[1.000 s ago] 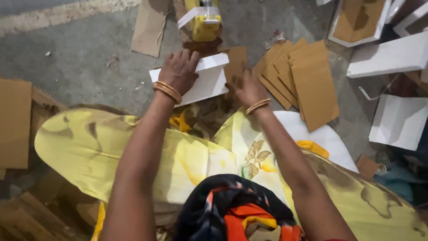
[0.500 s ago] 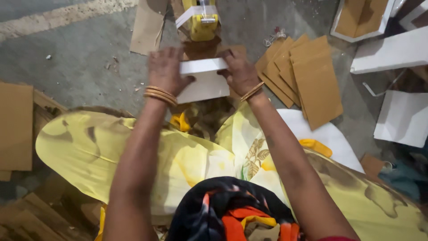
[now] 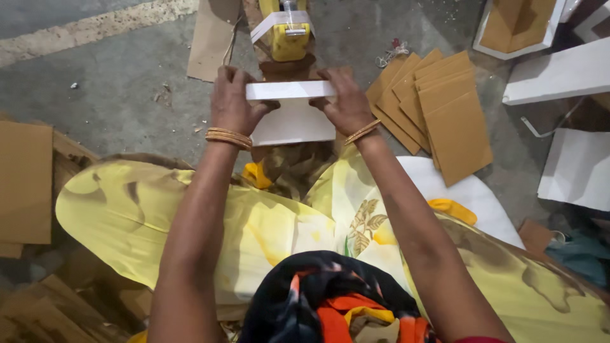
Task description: The person assembles small cardboard boxes by folding white inserts into brown bases and securing them with a handheld tape dispenser. The person repeatedly picks up inserts, places them into bases, and applies tape to seal the joints.
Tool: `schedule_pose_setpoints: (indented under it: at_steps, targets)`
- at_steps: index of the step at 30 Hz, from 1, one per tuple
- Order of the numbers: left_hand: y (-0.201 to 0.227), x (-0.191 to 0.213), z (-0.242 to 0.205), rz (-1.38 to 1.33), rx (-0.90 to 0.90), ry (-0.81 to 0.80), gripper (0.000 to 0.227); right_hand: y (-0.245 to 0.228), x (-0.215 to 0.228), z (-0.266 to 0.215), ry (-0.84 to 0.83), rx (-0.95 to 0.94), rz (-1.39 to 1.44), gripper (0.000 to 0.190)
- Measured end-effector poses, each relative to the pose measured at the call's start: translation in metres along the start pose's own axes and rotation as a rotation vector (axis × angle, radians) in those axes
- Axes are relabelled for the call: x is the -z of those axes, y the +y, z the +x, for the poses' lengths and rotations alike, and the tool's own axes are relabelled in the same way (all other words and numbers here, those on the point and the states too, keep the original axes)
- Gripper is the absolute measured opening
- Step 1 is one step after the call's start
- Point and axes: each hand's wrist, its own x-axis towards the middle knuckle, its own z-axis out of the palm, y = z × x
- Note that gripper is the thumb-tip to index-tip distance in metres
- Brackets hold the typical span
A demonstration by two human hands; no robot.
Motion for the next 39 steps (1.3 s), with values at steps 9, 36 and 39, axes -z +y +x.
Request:
schedule_pose_setpoints:
  at_steps: [9, 36, 39]
  targets:
    - [0.008, -0.008, 0.003, 0.523, -0.429, 0.057, 0.052, 0.004, 0.002, 0.002, 0.131, 0.231, -0.228, 0.059]
    - [0.024, -0.032, 0.008, 0.506, -0.478, 0.101, 0.052, 0.242, 0.146, -0.152, 0.168, -0.904, 0.089, 0.083]
    - [0.028, -0.037, 0.005, 0.492, -0.459, 0.097, 0.052, 0.231, 0.140, -0.125, 0.114, -0.765, -0.055, 0.075]
